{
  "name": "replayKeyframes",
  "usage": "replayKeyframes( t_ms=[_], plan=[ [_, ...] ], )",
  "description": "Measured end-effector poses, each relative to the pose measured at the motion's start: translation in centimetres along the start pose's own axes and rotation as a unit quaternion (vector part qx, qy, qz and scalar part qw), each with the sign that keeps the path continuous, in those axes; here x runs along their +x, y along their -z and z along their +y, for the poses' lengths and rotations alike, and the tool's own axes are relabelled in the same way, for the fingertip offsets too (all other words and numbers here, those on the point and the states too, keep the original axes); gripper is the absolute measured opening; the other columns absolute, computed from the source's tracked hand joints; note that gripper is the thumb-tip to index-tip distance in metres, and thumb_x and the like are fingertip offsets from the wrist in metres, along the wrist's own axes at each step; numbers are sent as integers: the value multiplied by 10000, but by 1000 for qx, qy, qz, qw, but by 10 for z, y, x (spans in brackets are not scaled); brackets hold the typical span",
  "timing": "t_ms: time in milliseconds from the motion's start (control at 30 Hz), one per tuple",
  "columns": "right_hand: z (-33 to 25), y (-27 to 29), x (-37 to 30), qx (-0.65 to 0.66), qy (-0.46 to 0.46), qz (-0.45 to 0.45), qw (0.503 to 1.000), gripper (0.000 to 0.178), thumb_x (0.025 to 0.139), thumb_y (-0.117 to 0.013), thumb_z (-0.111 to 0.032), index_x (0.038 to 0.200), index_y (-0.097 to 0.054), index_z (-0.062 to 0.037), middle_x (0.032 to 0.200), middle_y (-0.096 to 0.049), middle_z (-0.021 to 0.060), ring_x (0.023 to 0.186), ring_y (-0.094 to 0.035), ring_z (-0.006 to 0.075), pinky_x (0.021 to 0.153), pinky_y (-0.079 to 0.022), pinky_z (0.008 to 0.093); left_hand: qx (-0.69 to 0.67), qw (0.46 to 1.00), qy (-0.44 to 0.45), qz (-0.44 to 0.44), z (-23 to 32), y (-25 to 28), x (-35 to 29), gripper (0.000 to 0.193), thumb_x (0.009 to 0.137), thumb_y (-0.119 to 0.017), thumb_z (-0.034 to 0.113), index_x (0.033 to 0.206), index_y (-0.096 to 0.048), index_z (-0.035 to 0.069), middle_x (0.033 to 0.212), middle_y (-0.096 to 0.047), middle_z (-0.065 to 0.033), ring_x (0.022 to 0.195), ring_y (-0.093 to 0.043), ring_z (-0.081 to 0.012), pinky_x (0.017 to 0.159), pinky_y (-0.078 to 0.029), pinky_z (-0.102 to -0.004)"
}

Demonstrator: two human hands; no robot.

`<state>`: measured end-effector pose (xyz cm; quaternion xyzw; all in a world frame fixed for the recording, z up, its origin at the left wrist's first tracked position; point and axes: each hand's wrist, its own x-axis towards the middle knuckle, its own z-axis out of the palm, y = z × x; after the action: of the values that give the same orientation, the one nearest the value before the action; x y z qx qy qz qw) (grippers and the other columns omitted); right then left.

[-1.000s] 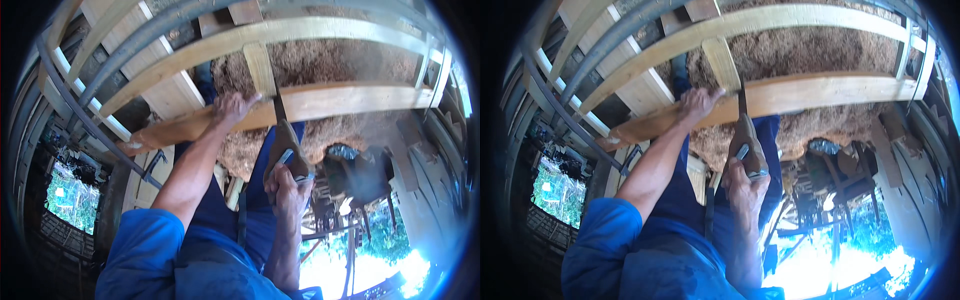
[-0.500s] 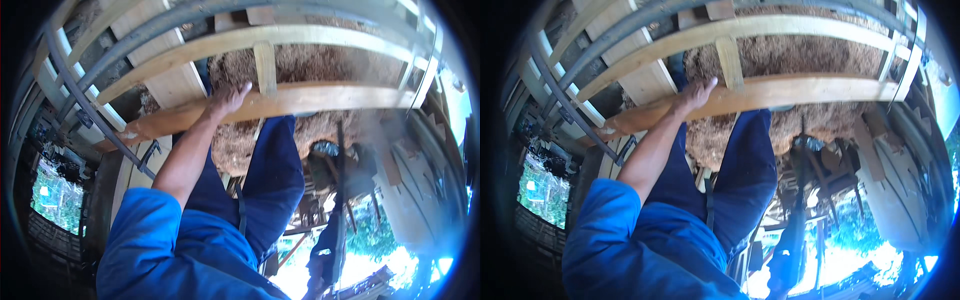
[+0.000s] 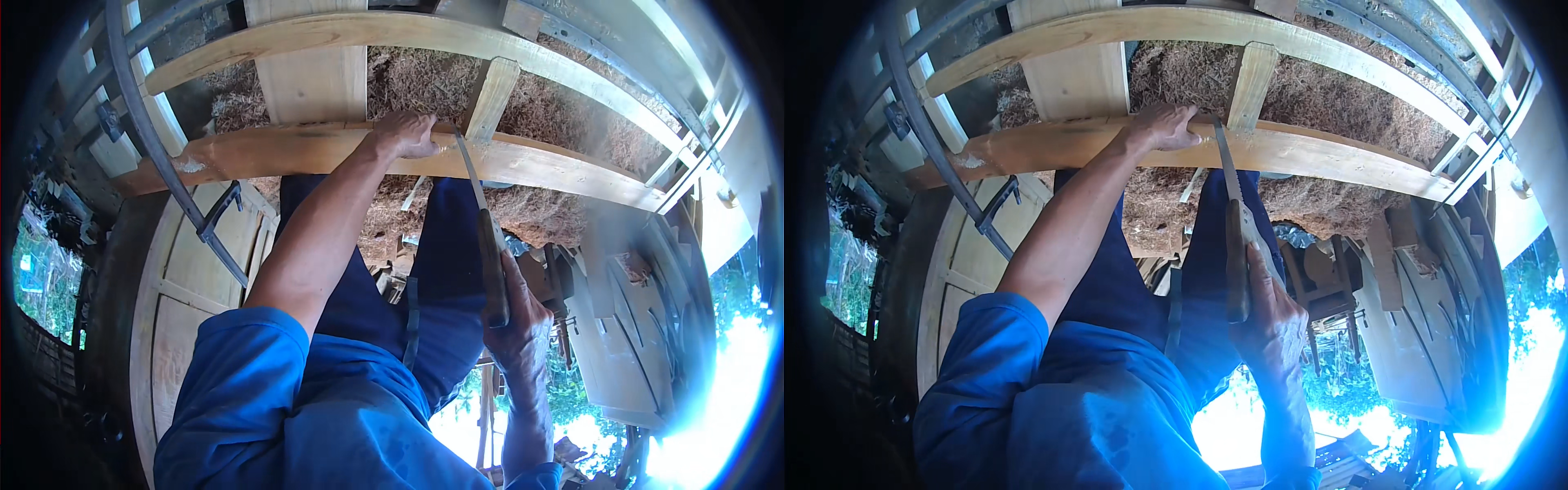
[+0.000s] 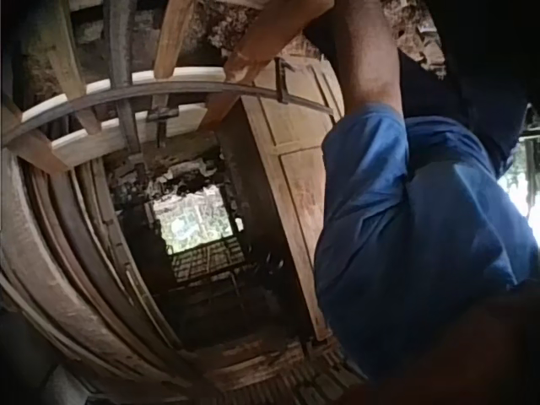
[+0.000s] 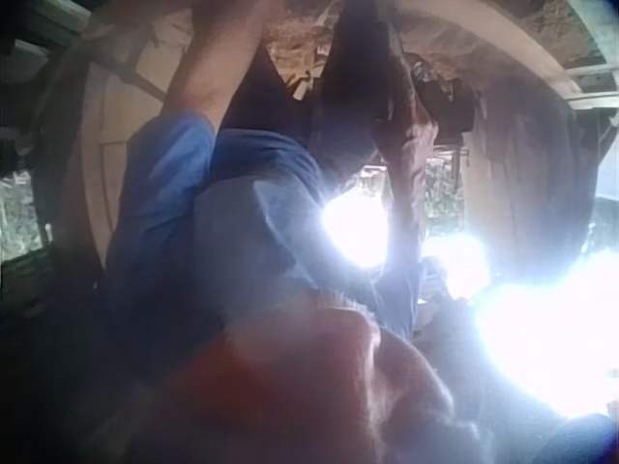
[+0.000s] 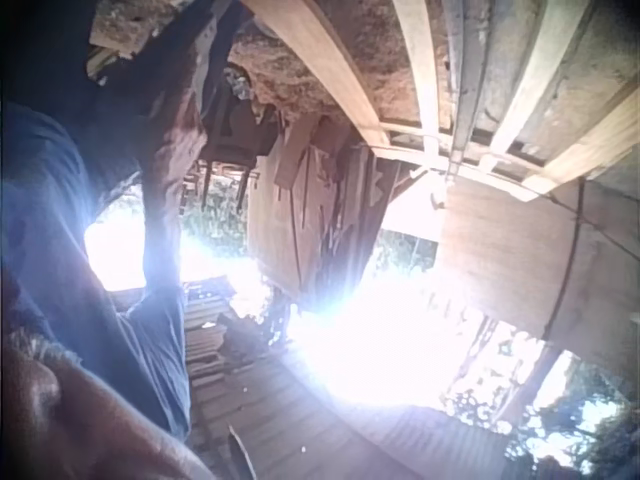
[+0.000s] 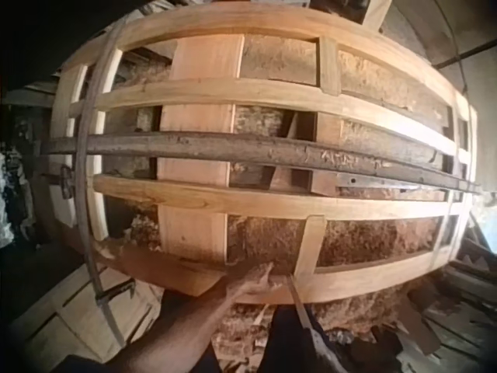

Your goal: The person assembles a wooden frame by using a hammer to tap wooden pieces into place and using a handsaw to trim a piece of wood.

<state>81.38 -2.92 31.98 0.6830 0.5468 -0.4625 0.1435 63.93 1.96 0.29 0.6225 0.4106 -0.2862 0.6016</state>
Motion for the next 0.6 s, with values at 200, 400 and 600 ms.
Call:
replayKeyframes(
  t_ms=[200,400,600],
  plan=[
    [-8,5,2,-38,19,5,999,504,868,-593,-40,1366,-517,-18,975,-701,242,760,-723,366,639,-593,444,-10,1000,-3,26,5,-3,-3,634,823,-658,513,1242,-563,46,1145,-686,-205,1090,-658,-361,945,-521,-468],
    [-14,-6,37,-23,-28,6,999,389,948,-563,-175,1307,-545,-26,859,-695,257,689,-697,412,623,-570,501,-9,999,-16,38,5,-6,0,654,829,-699,518,1206,-562,2,1135,-681,-230,1077,-664,-367,944,-520,-482],
    [-5,-18,62,-39,-49,-35,997,372,985,-519,-243,1293,-555,-38,817,-687,259,694,-683,432,640,-567,512,11,999,-1,34,8,-8,1,672,838,-705,528,1218,-547,-3,1152,-673,-233,1082,-664,-361,935,-524,-470]
  ],
)
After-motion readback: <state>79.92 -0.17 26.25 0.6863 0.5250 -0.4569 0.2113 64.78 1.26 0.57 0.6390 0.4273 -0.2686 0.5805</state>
